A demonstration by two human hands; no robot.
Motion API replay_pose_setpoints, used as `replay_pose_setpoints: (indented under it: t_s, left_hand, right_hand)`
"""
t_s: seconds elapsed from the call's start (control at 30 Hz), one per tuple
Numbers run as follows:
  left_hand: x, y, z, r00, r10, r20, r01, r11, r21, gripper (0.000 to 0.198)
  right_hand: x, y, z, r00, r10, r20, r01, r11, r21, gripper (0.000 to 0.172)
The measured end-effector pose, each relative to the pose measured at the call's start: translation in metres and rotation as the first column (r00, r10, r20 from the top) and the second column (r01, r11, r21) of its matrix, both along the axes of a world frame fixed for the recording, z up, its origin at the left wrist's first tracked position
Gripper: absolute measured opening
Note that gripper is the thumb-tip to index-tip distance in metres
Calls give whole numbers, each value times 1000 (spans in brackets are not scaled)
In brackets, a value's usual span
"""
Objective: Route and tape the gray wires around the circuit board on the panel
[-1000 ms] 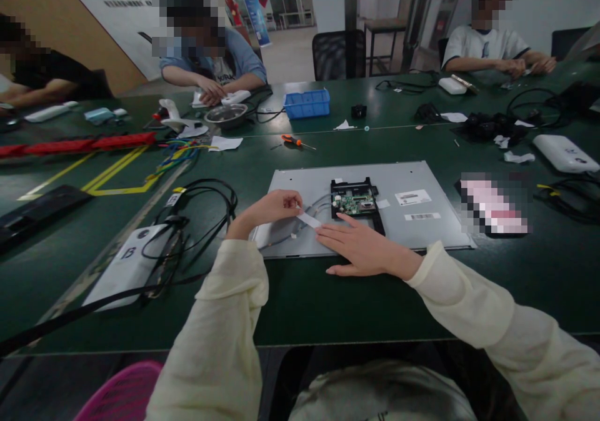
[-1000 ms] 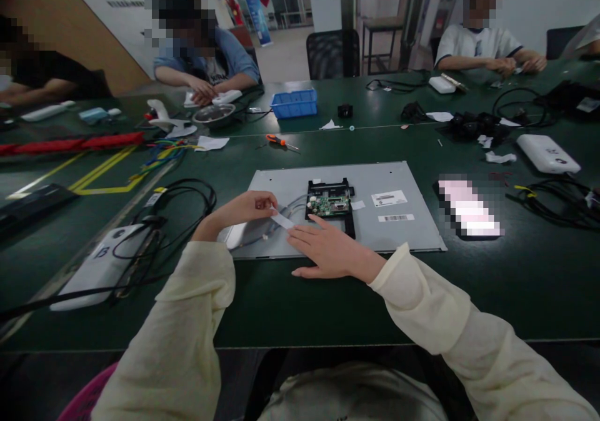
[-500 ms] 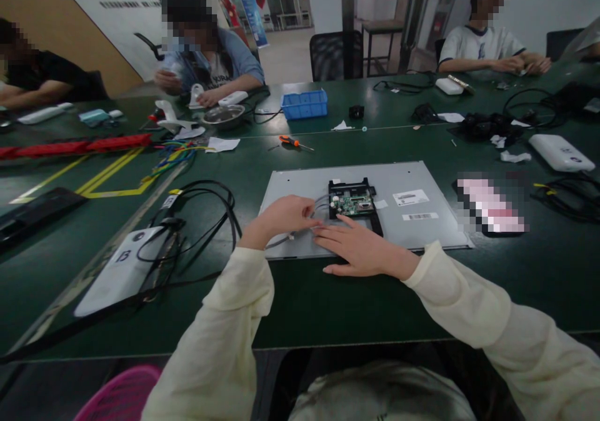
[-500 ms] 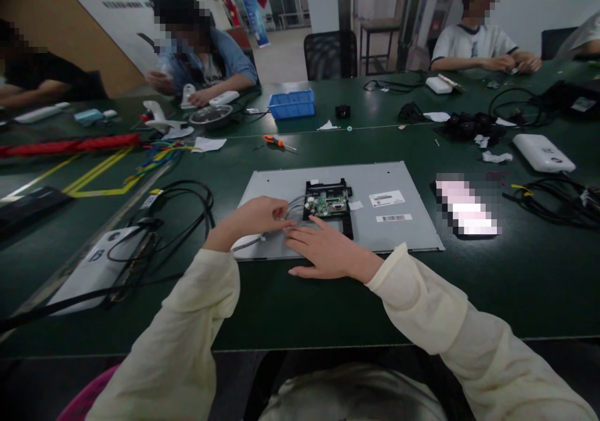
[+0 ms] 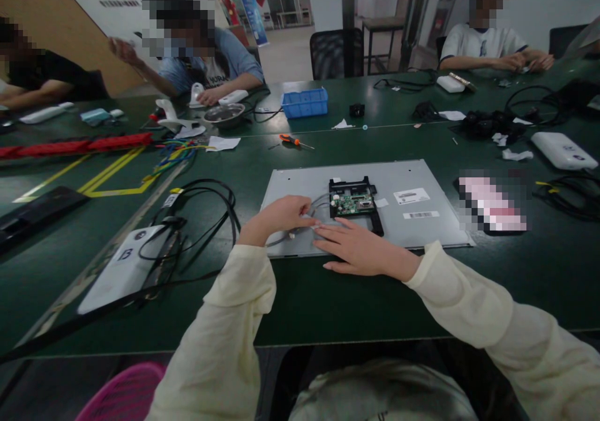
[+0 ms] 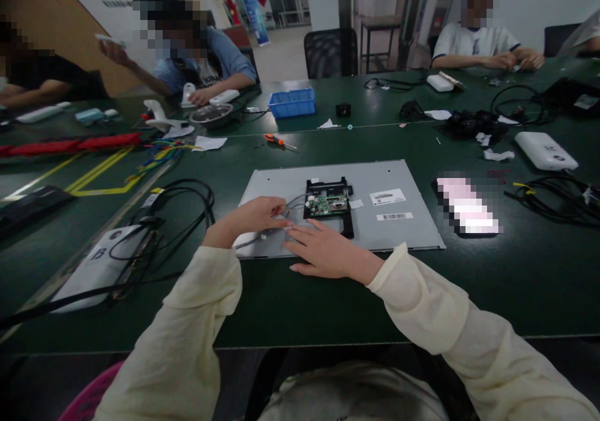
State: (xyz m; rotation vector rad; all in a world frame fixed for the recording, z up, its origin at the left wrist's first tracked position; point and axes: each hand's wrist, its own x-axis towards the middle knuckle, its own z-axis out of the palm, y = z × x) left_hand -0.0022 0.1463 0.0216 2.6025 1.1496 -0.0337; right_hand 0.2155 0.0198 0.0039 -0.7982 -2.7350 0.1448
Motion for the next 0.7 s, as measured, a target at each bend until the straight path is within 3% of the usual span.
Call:
replay_pose_setpoints:
  t_s: [0.4,0.7]
  left_hand:
    - [-2,0,2,1000,-26,10,27,998,-55,34]
    - [-12,-1,10,993,31,113,1,963,-269,27]
  right_hand:
    - [2,3,1,999,5,-45,-6,1000,-21,38]
    - [3,4,4,997,16,-69,-16,1000,6,31]
